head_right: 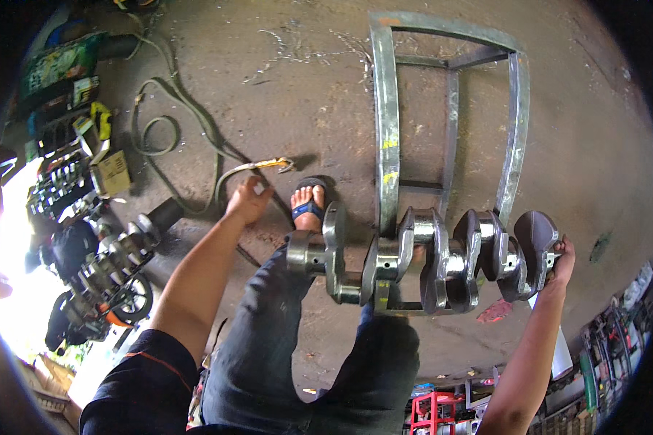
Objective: The person cleans a crankshaft using a small abrasive pad and a cloth. They rotate the crankshaft on a metal stand, scrub different sections with the pad, then wipe the surfaces with the cloth.
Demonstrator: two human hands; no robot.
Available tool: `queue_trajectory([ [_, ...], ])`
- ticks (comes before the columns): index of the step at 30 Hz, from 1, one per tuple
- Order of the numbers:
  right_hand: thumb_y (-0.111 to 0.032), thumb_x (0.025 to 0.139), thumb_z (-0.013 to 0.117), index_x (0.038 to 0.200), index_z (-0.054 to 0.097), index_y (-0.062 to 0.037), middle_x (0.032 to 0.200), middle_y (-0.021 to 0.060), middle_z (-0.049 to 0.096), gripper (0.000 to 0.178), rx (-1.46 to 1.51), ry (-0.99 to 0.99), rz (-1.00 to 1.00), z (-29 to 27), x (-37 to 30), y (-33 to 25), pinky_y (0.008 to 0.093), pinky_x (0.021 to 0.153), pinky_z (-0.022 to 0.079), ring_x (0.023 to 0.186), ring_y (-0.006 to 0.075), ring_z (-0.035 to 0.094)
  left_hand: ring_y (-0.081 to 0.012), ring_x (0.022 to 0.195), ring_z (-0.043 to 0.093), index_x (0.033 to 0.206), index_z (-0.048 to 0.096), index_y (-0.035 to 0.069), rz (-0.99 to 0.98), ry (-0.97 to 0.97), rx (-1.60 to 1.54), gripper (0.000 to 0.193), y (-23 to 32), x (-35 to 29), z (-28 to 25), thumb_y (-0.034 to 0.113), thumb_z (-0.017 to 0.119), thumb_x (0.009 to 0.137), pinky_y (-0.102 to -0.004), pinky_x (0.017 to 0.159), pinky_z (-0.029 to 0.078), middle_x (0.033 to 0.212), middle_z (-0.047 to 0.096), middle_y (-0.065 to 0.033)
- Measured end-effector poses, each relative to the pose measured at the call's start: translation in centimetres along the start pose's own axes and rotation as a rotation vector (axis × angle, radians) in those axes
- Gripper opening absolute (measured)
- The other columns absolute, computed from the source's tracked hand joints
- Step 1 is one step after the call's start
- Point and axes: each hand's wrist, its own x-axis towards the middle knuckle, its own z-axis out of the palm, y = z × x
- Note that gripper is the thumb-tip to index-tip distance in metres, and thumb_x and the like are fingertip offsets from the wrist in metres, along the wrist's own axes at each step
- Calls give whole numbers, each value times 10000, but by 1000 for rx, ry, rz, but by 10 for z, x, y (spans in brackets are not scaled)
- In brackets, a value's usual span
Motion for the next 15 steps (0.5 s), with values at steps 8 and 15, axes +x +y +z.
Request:
queue_trajectory([
  [8, -439, 1044, 602, 1078, 710, -26, 992, 119, 775, 428, 28, -42, -57, 25, -41, 2, 414, 815, 620, 839, 272, 754, -386, 1428, 449, 1501, 474, 67, 233, 283, 376, 876, 11, 90, 70, 472, 830, 810, -528, 1146, 398, 1555, 458, -180],
  [15, -435, 1031, 649, 1127, 678, -33, 1042, 110, 741, 414, 261, -197, -443, 27, -38, 18, 412, 881, 598, 948, 241, 727, -365, 927, 695, 972, 654, 42, 612, 23, 165, 476, -5, 120, 41, 445, 855, 818, -449, 804, 540, 950, 710, -176],
])
